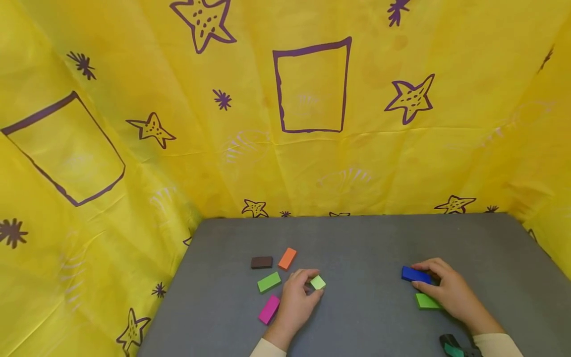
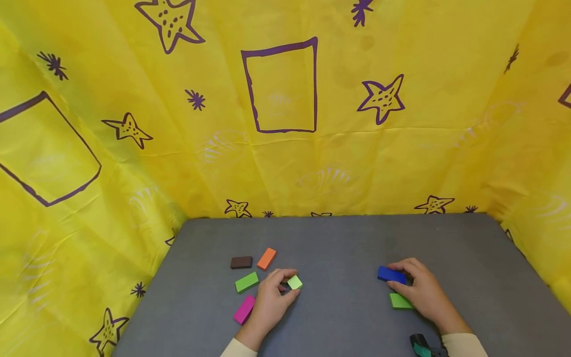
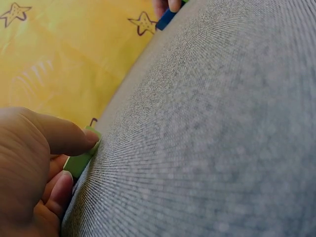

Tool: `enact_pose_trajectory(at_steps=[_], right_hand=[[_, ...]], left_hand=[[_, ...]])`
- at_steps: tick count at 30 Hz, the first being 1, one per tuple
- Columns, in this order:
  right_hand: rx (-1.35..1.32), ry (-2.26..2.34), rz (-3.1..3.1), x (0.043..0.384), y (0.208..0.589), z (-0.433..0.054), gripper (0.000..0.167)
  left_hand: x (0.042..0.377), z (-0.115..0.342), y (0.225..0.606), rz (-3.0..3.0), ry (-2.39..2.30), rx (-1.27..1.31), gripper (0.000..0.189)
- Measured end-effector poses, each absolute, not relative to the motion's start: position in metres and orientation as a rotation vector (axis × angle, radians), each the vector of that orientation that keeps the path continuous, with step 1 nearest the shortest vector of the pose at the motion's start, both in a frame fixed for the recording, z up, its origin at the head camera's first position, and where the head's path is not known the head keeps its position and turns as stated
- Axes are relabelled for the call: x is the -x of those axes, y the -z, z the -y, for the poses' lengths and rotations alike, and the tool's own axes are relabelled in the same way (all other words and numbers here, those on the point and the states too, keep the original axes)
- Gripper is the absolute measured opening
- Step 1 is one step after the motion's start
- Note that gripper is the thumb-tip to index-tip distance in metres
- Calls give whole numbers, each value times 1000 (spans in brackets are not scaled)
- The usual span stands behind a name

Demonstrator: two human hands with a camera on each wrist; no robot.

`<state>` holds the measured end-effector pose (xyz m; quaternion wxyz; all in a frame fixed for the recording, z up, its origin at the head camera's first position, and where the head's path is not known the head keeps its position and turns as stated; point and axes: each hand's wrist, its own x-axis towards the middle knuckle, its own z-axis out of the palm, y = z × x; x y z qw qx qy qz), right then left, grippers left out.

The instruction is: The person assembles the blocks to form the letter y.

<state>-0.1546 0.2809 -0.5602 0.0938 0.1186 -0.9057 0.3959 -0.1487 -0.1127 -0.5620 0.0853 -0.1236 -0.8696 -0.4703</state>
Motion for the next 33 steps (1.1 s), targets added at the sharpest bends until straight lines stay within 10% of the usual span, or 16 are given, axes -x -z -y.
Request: enact_pose_trajectory(at_steps=[33], right_hand=[[-340, -1177, 2654, 152, 556, -276, 27]], left_hand=[[148, 112, 565, 2442, 1488, 225, 31]])
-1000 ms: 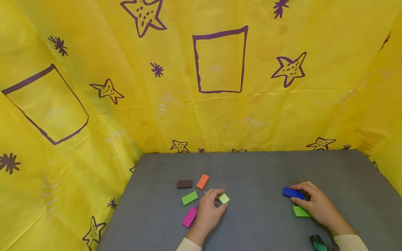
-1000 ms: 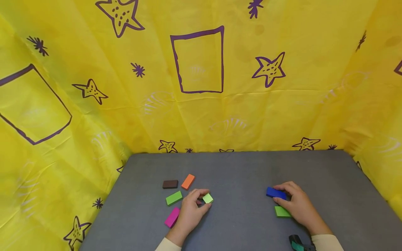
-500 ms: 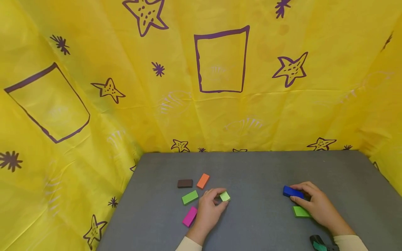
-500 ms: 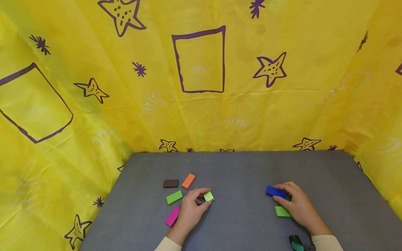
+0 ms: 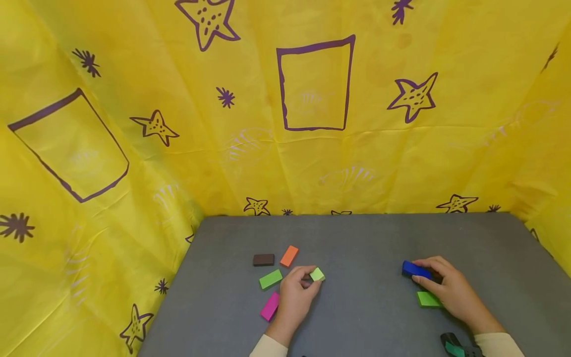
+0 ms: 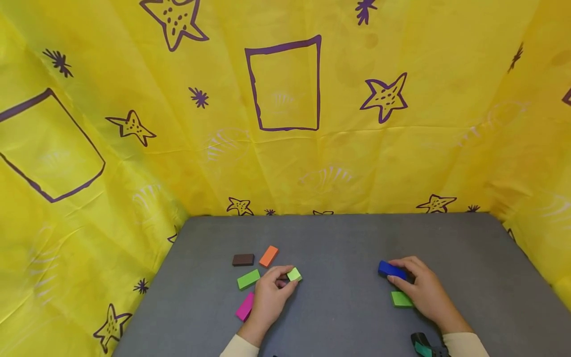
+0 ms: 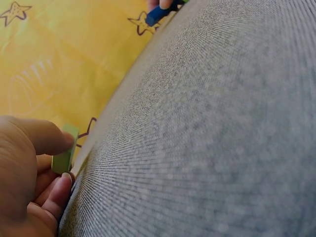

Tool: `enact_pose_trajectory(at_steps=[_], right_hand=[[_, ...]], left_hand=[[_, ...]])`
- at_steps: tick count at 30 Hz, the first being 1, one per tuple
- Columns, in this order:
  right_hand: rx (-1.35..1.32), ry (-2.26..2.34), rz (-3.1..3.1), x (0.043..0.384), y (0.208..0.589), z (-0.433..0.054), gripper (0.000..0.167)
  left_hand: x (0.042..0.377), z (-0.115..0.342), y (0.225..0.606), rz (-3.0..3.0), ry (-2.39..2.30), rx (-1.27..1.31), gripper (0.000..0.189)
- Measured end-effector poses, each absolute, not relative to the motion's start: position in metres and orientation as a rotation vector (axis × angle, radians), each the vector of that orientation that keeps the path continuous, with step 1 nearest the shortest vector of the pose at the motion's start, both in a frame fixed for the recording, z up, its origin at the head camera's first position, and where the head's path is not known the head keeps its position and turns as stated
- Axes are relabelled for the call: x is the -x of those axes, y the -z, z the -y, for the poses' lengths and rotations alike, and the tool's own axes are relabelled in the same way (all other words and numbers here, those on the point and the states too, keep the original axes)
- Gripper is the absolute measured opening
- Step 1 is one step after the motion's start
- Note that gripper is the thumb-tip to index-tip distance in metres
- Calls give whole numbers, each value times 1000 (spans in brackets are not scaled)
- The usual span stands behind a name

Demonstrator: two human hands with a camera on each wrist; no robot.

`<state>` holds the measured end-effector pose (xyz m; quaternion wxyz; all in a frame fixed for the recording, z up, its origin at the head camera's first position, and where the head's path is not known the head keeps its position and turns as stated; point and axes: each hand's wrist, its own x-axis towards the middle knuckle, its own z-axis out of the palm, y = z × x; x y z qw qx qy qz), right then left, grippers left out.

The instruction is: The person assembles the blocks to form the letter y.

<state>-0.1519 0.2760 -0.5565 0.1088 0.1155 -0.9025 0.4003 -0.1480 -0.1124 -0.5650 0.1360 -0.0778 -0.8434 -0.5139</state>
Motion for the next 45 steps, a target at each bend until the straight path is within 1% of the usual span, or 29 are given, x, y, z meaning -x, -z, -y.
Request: enact_pose_trajectory(at_steps=[9, 18, 30, 45], right_hand=[[-400, -1164, 2599, 152, 549, -271, 28], [-477, -1165, 2523, 150, 540, -261, 32], [-539, -1174, 2543, 147, 527, -243, 29], [-727, -1131, 2521, 158, 523, -216, 31]], left_hand=[[146, 112, 560, 2476, 1532, 251, 31], [147, 110, 560, 2503, 1543, 258, 31], [145, 107, 556, 2490, 1544, 305, 30], [149, 98, 549, 2522, 1534, 349, 30]])
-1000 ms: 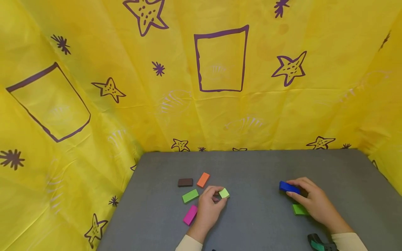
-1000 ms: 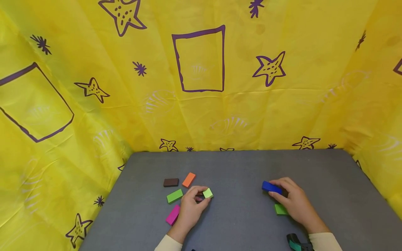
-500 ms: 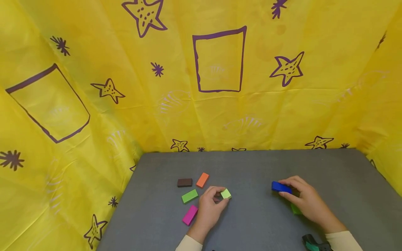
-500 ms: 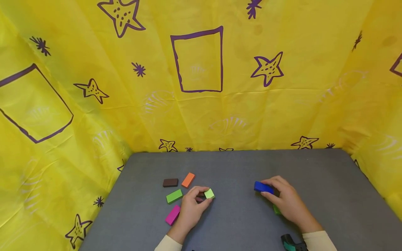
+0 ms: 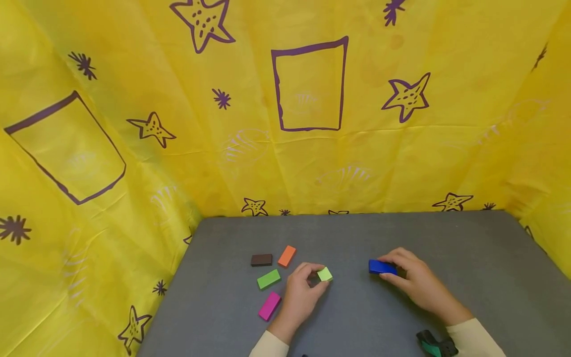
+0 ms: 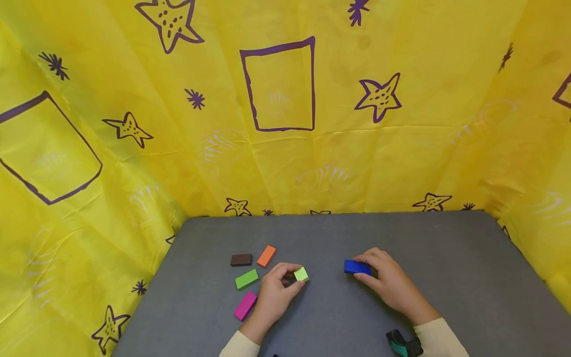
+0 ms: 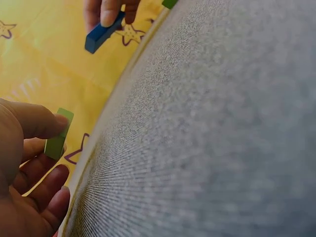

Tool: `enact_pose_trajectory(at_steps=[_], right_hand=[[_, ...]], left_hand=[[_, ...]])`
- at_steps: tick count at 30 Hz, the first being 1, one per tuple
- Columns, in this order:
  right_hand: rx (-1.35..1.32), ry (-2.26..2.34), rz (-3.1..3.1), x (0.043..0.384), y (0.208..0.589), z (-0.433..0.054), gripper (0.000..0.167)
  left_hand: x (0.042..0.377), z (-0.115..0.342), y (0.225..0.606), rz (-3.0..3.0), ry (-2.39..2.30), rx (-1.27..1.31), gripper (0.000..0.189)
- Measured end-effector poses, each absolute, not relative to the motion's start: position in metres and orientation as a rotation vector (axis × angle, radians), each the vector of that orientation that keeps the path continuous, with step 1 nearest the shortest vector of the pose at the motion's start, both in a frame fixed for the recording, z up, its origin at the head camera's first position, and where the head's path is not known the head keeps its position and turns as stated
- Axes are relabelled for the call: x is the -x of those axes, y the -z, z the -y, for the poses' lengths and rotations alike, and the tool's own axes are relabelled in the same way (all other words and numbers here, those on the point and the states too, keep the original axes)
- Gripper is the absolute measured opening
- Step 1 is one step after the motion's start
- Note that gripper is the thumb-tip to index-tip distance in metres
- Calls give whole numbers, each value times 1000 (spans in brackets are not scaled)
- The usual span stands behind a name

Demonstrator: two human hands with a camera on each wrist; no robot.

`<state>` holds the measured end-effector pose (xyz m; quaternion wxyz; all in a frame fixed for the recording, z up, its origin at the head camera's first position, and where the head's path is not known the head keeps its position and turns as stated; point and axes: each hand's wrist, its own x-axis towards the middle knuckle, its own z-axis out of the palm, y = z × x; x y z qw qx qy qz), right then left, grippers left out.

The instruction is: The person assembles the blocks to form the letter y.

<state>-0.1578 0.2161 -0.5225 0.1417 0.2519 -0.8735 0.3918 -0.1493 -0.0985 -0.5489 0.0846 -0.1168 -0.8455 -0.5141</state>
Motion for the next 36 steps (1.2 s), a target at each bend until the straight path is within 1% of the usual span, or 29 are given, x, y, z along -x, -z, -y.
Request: enact_pose_trajectory(at_steps=[9, 15, 27, 31, 36], right_hand=[[-822, -1131, 2538, 171, 525, -192, 27], [-799, -1167, 2647, 176, 527, -176, 24], [-815, -1104, 2808, 194, 538, -154, 22], [-851, -1071, 2810, 197, 541, -148, 23], [-840, -1078, 2791, 196, 545, -143, 28]], left_hand=[[159, 93, 548, 2562, 1466, 342, 30], [165, 90, 551, 2570, 1394, 355, 30], [168, 91, 562, 2602, 1213, 413, 31], [169, 91, 564, 2642, 1173, 417, 31], [169, 92, 564, 2683, 1202, 368, 31]])
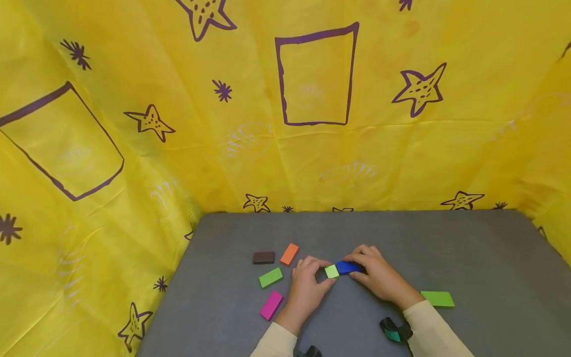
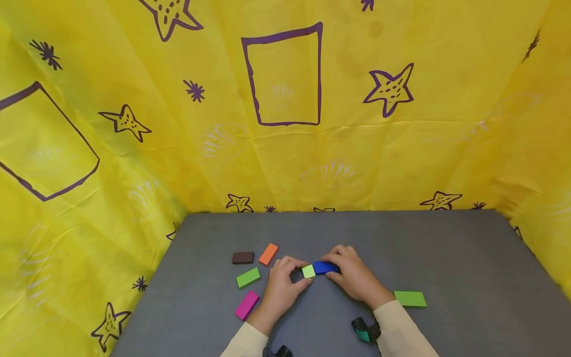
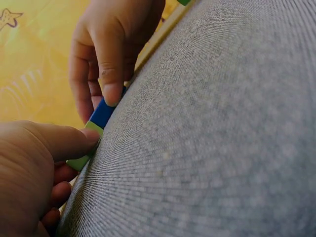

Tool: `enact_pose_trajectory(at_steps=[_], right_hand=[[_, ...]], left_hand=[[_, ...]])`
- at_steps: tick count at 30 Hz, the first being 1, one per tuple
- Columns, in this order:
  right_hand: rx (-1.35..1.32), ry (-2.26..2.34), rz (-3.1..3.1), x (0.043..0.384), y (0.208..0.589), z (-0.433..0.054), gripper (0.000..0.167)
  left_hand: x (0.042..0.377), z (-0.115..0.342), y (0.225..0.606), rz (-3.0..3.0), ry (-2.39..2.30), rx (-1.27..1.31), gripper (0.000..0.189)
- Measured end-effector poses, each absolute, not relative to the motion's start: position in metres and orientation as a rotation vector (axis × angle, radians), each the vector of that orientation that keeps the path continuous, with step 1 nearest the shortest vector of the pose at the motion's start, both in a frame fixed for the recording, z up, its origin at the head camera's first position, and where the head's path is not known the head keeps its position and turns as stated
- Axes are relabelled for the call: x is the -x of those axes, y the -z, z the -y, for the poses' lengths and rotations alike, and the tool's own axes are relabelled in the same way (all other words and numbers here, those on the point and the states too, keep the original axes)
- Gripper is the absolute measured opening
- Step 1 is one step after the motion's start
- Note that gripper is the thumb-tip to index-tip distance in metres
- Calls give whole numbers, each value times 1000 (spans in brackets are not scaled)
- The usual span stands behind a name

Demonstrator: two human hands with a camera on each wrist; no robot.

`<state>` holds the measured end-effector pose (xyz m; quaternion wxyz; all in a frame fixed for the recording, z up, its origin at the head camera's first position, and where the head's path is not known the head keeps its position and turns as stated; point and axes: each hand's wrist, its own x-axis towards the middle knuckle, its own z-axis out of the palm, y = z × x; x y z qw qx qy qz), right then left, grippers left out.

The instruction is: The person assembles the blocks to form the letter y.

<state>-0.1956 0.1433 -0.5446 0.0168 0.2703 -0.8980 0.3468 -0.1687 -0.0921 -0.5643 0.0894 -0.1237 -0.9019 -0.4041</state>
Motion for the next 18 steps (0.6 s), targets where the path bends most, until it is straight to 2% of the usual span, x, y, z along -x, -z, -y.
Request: enact_pose_trajectory(at_steps=[18], right_hand=[[-825, -1220, 2634, 191, 559, -143, 41]], left_hand=[[168, 94, 562, 2710, 1201, 401, 35]])
